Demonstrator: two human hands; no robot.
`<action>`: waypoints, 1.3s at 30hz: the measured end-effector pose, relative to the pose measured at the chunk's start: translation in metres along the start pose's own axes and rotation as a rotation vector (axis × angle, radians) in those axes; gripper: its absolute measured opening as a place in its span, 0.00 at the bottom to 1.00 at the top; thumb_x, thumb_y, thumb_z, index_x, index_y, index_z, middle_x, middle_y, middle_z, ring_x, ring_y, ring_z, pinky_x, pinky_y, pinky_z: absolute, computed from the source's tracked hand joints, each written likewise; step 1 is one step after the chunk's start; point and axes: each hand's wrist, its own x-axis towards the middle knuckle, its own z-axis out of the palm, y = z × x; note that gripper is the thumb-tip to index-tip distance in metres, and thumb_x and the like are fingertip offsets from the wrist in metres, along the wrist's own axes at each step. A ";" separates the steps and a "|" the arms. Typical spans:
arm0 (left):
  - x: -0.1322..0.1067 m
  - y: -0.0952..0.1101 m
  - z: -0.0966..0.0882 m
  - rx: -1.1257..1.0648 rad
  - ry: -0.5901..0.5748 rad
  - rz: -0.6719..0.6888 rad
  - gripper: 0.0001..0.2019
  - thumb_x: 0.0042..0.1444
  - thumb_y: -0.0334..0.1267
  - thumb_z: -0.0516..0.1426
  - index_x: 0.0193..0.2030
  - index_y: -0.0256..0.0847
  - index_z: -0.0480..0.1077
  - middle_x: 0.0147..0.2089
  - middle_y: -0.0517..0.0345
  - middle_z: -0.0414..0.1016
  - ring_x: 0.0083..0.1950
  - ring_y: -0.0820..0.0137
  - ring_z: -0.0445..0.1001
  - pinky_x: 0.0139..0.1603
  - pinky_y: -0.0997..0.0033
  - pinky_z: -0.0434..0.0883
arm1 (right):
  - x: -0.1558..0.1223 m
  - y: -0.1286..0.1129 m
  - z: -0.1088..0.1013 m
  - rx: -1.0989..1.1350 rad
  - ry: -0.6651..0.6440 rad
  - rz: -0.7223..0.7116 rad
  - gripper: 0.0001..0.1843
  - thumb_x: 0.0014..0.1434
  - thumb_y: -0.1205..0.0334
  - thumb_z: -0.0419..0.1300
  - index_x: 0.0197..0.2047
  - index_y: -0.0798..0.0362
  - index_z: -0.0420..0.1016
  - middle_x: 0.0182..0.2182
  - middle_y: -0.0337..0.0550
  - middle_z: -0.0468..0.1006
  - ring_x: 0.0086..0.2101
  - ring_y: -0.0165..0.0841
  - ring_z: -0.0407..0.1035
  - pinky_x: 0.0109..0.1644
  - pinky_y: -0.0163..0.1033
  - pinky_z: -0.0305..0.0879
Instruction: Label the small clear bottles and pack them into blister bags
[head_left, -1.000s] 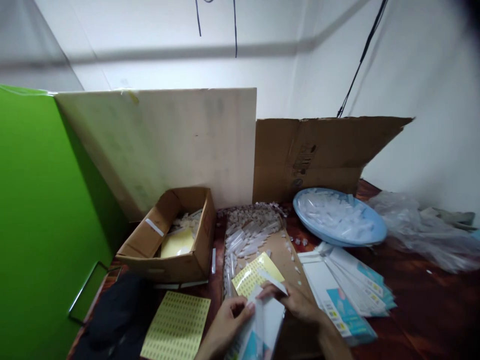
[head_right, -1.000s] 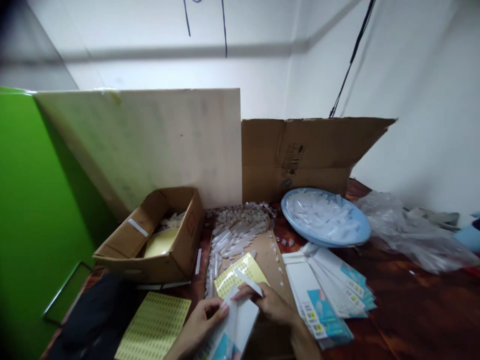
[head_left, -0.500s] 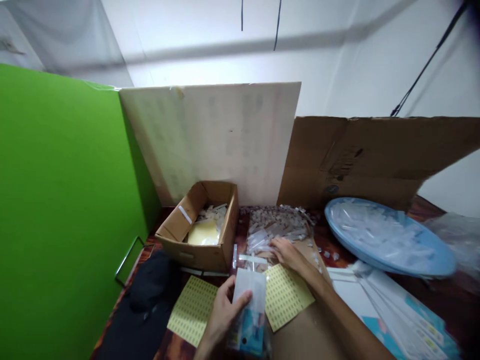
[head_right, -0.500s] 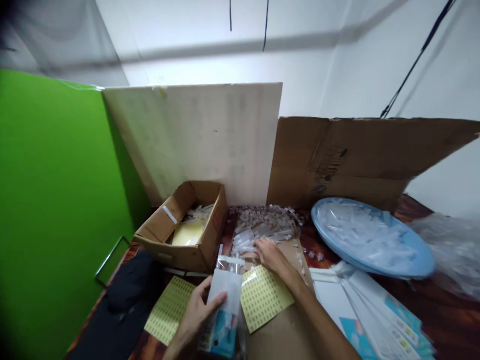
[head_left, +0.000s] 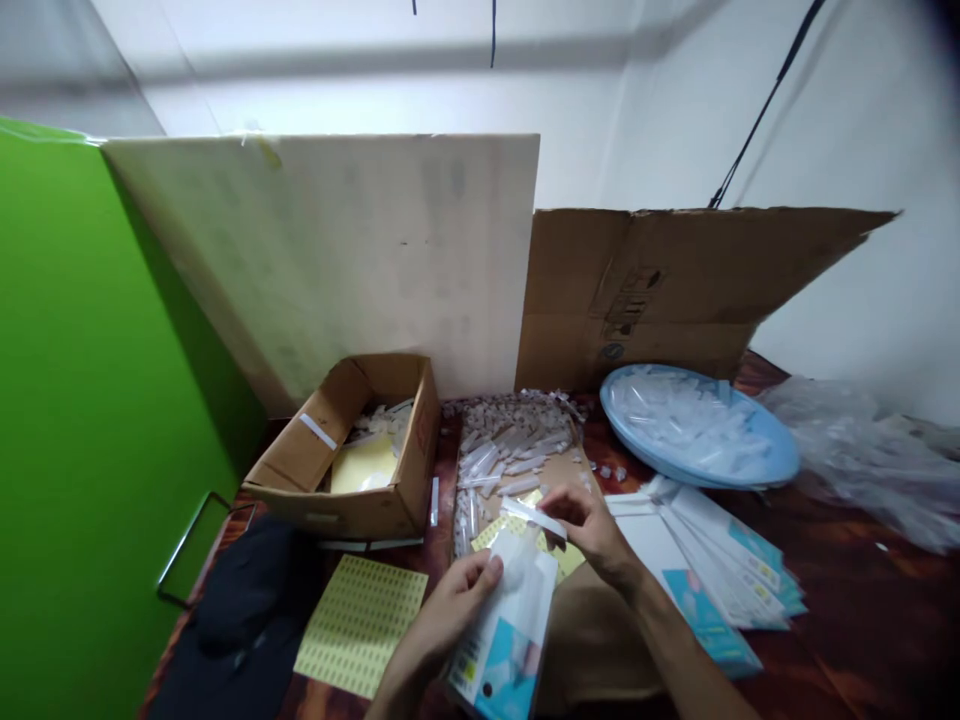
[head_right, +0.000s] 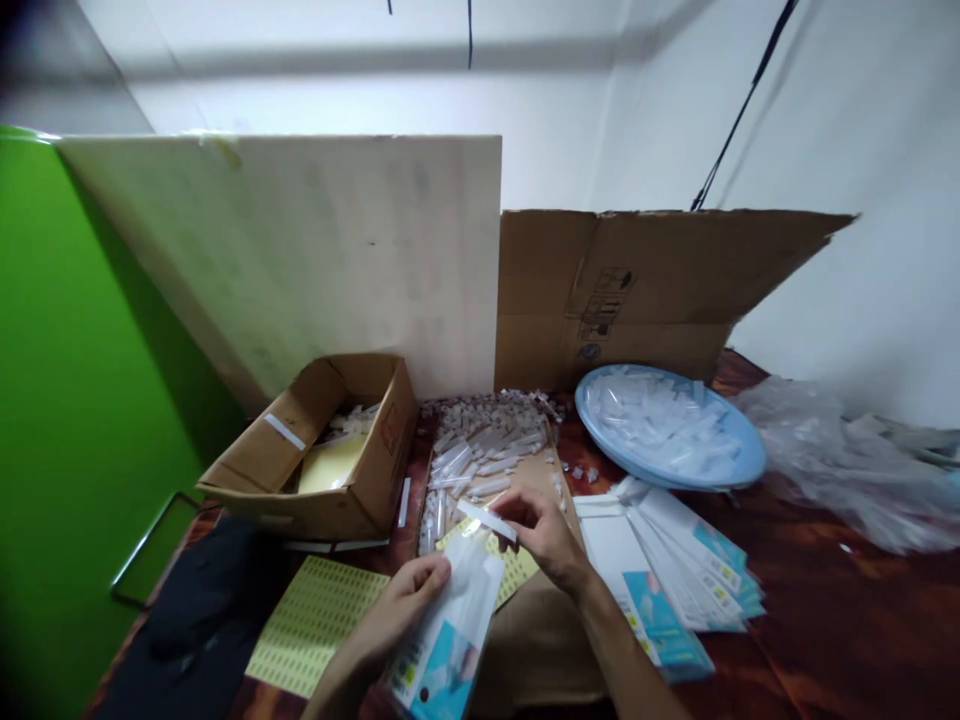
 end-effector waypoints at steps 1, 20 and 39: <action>0.001 0.001 0.002 0.018 0.038 0.002 0.30 0.53 0.65 0.59 0.38 0.33 0.77 0.30 0.59 0.72 0.30 0.72 0.65 0.29 0.78 0.61 | -0.003 -0.003 0.001 -0.053 -0.039 0.003 0.15 0.54 0.51 0.69 0.35 0.55 0.78 0.25 0.38 0.76 0.24 0.30 0.69 0.27 0.34 0.65; 0.011 0.033 0.056 1.131 0.390 0.876 0.22 0.64 0.35 0.56 0.65 0.42 0.66 0.60 0.43 0.71 0.57 0.53 0.72 0.56 0.52 0.73 | -0.037 -0.014 0.047 -0.115 0.392 -0.112 0.22 0.63 0.44 0.58 0.45 0.53 0.80 0.43 0.50 0.82 0.47 0.45 0.74 0.51 0.42 0.70; 0.034 0.044 0.042 1.274 0.181 1.024 0.08 0.65 0.28 0.52 0.39 0.39 0.71 0.38 0.52 0.75 0.39 0.65 0.76 0.40 0.68 0.74 | -0.044 -0.013 0.037 -0.565 0.173 -0.174 0.17 0.68 0.58 0.51 0.41 0.54 0.81 0.31 0.47 0.81 0.32 0.40 0.76 0.30 0.35 0.67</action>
